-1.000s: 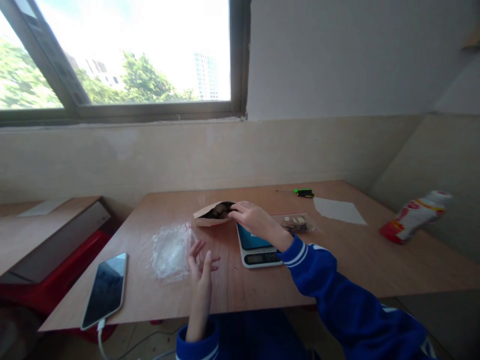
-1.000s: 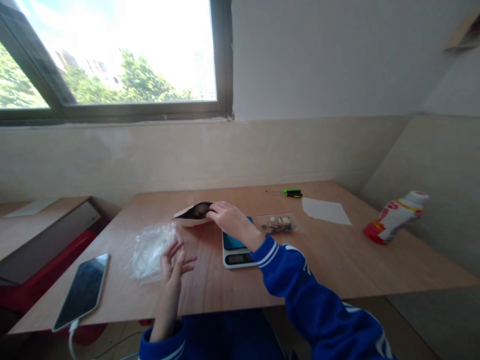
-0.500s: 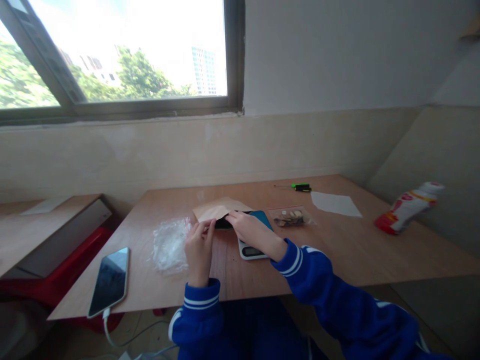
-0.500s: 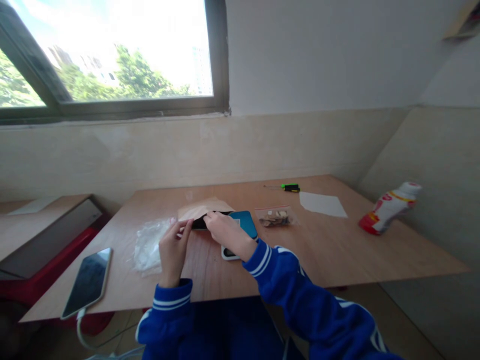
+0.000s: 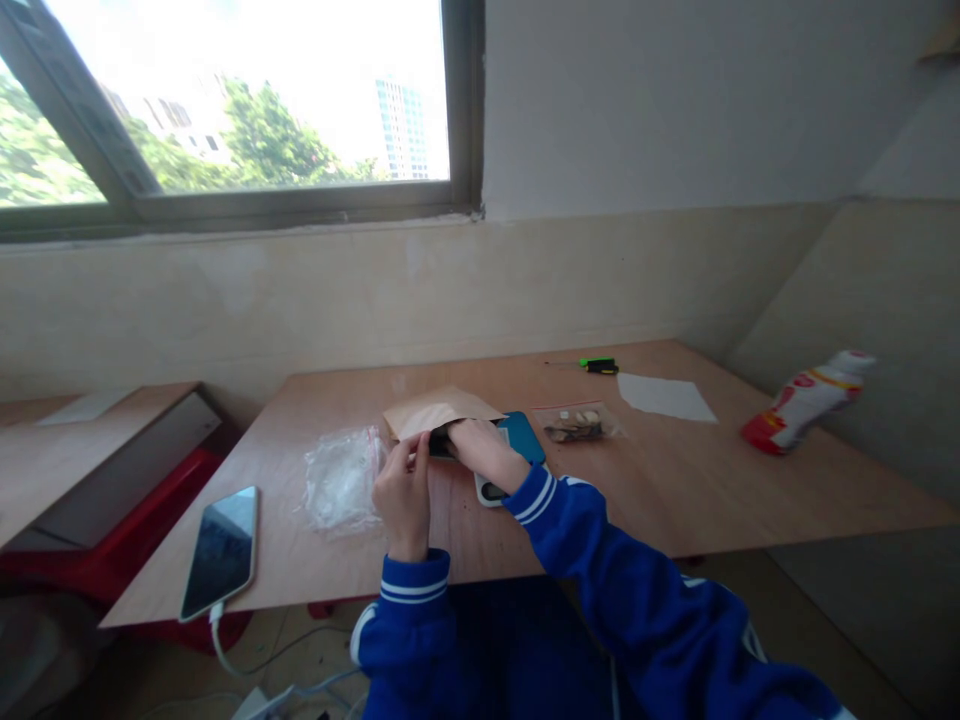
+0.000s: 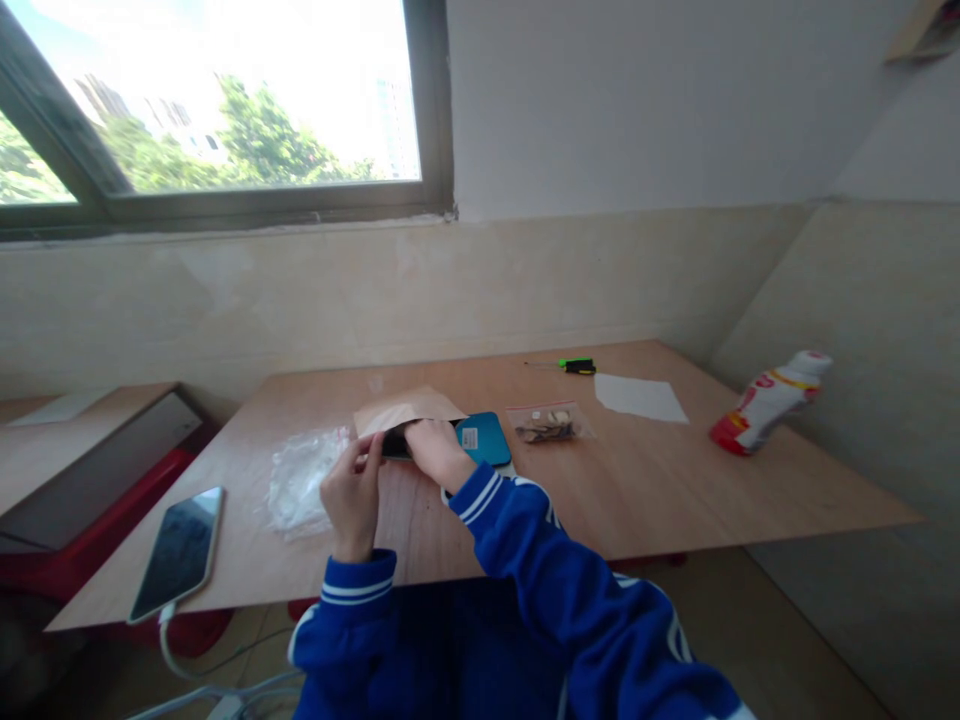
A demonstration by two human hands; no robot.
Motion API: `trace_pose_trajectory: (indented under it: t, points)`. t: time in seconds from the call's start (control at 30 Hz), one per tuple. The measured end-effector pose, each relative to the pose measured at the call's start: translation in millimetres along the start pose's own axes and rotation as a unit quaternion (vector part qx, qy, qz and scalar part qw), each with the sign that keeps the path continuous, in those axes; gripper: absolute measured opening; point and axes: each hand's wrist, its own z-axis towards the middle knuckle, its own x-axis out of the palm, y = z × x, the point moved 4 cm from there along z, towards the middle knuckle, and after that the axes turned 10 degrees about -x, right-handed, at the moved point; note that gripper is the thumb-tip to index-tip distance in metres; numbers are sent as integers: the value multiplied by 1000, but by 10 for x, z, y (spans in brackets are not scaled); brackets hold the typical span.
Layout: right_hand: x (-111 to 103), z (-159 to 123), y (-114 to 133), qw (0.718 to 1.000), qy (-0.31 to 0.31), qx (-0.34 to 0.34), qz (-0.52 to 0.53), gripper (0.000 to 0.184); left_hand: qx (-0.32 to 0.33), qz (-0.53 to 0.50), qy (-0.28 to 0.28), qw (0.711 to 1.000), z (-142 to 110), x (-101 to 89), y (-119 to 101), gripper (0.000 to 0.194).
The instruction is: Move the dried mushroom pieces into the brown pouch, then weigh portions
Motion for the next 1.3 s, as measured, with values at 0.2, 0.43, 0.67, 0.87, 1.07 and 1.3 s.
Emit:
trace_pose_trajectory:
  t: [0.2, 0.43, 0.67, 0.87, 1.07, 1.3]
  points:
    - [24, -143, 27, 998, -35, 11, -47, 32, 19, -59, 9, 998, -42, 12, -27, 28]
    - [-208, -432, 112, 994, -96, -43, -37, 20, 8, -79, 2, 997, 21, -52, -47, 32]
    - [-436, -921, -385, 931, -265, -44, 249, 21, -17, -80, 33, 996, 192, -116, -95, 32]
    - [-42, -1080, -1005, 939, -275, 78, 193, 25, -20, -88, 44, 995, 231, -87, -117, 33]
    - [446, -784, -1116, 981, -152, 122, -22, 19, -13, -95, 52, 994, 229, -65, -104, 30]
    - [217, -857, -917, 956, -269, 99, 59, 21, -42, -95, 73, 992, 227, -53, -123, 31]
